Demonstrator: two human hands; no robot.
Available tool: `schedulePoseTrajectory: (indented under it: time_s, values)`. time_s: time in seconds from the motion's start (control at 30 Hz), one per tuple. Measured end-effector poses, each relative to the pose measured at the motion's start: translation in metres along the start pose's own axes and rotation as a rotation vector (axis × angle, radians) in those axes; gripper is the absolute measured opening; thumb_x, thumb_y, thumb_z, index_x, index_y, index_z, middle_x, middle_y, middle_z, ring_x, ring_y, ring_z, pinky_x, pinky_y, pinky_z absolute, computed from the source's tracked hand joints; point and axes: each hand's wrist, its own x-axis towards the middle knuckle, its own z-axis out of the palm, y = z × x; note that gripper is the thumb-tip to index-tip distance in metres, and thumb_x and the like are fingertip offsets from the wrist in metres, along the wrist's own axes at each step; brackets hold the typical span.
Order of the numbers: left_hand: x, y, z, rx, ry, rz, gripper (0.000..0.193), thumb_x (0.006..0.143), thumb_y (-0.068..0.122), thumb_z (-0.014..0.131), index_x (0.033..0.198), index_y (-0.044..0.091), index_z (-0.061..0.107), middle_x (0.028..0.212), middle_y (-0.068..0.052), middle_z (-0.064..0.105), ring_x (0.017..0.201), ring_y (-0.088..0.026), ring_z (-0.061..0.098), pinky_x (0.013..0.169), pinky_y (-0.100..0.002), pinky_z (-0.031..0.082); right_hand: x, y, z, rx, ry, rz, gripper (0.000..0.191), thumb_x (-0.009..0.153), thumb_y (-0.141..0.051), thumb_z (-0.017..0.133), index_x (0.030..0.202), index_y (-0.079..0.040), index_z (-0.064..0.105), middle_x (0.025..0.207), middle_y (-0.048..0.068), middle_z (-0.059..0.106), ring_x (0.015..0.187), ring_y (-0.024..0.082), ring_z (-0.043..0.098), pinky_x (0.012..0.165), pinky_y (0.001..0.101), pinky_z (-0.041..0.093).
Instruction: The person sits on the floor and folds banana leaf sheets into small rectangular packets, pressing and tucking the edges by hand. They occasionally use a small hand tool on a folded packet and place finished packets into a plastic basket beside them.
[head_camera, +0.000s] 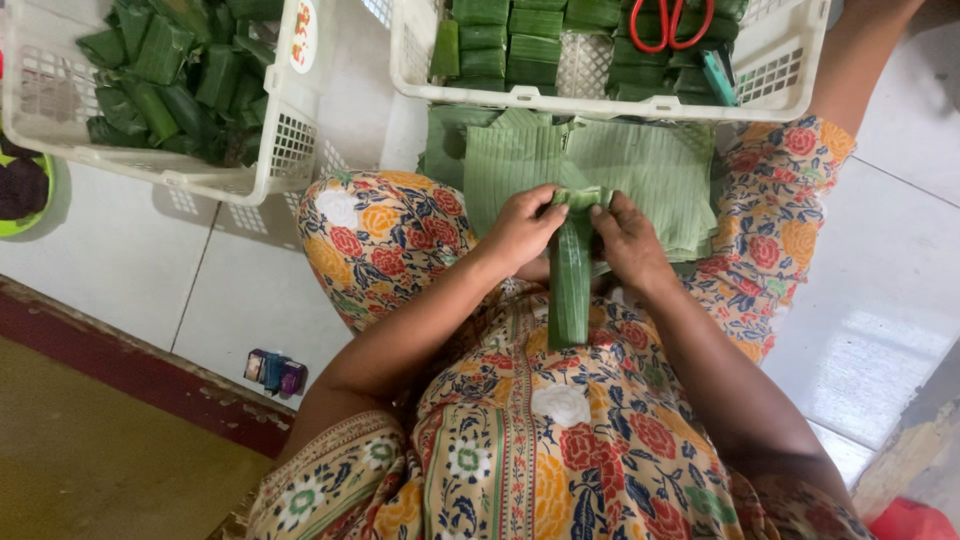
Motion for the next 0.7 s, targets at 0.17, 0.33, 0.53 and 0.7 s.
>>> schedulePoseTrajectory:
  time_s: [0.17,0.33,0.53,0.7]
  values:
    - [-0.022,0.000,0.007,0.151,0.044,0.250,0.010,0.101,0.007,0.062,0.110,0.003,0.065,0.100,-0.006,0.071,0.084,-0.017,0.068,0.073,-0.031,0.057,-0.003,0.017,0.018,0.165,0.093,-0.124,0.026,0.106,-0.021,0.060,0.119,0.001,0.056,0.095,0.007,0.065,0.082,0.011,0.058,0.069,0.0289,0.051]
    - [-0.036,0.022,0.012,0.253,0.141,0.237,0.009,0.102,0.007,0.061,0.109,0.003,0.061,0.089,-0.012,0.067,0.073,-0.019,0.064,0.068,-0.035,0.052,-0.039,0.021,0.030,0.017,0.151,-0.260,0.037,0.110,-0.021,0.057,0.141,-0.002,0.059,0.099,0.009,0.067,0.080,0.014,0.057,0.069,0.0309,0.048]
    - [-0.032,0.029,0.013,0.278,0.134,0.409,0.012,0.103,0.007,0.059,0.115,0.004,0.056,0.103,-0.012,0.065,0.093,-0.022,0.067,0.080,-0.035,0.055,-0.037,0.003,0.024,-0.185,0.205,-0.307,0.034,0.099,-0.018,0.069,0.129,-0.001,0.067,0.102,0.012,0.074,0.086,0.013,0.069,0.076,0.0291,0.056]
    - [-0.021,0.005,0.012,-0.007,0.077,0.239,0.016,0.104,0.015,0.063,0.113,0.004,0.056,0.100,-0.005,0.065,0.092,-0.016,0.066,0.081,-0.033,0.056,-0.031,0.005,0.008,-0.059,0.173,-0.535,0.016,0.101,-0.007,0.070,0.114,0.001,0.074,0.115,0.013,0.069,0.106,0.016,0.064,0.090,0.0285,0.052]
